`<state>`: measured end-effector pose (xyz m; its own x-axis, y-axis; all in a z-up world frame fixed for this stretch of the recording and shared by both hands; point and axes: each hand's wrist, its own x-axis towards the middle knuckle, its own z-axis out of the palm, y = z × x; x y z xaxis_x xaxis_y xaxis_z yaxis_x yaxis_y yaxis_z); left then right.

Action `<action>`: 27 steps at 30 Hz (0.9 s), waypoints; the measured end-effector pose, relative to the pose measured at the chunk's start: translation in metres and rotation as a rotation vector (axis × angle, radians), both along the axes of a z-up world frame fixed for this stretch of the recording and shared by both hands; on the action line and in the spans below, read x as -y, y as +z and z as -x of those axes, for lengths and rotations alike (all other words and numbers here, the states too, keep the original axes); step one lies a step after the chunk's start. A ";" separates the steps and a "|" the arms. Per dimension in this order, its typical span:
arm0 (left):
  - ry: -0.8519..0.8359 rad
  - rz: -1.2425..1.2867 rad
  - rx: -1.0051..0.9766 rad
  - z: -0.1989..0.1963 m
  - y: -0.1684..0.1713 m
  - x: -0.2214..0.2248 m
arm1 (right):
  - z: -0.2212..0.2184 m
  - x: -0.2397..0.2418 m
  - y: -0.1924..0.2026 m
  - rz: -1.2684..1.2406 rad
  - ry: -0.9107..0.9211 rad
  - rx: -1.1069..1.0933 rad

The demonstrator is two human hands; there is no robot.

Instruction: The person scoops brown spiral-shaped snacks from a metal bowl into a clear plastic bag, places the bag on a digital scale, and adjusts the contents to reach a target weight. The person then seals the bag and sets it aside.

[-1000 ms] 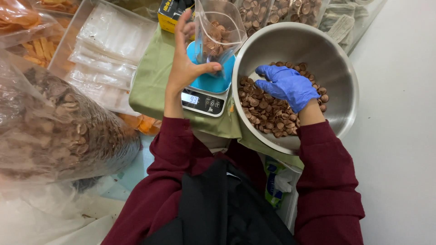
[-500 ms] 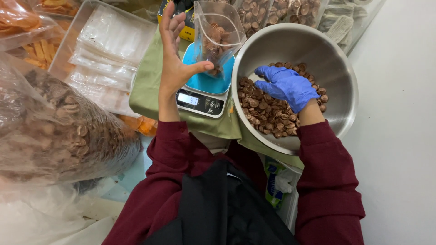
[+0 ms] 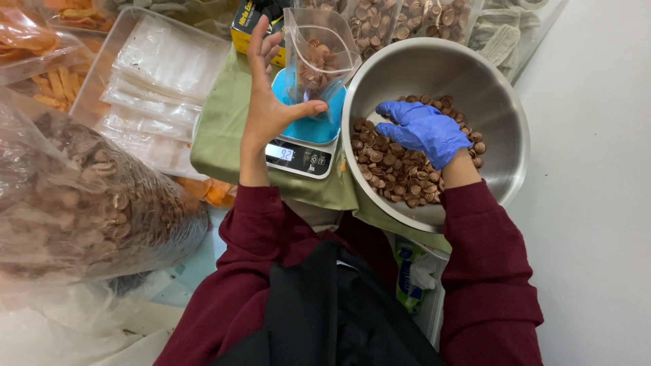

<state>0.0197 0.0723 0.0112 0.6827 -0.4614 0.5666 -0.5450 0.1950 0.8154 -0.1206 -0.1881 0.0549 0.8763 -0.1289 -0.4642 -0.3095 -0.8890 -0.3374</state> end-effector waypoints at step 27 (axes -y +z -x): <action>0.615 -0.016 0.001 0.023 -0.038 0.046 | -0.003 0.010 -0.005 -0.049 -0.020 0.013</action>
<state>-0.0031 0.0265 -0.0263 0.8261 0.0089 0.5635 -0.5543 -0.1676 0.8153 -0.1174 -0.1978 0.0498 0.8799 -0.1236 -0.4588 -0.3219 -0.8653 -0.3842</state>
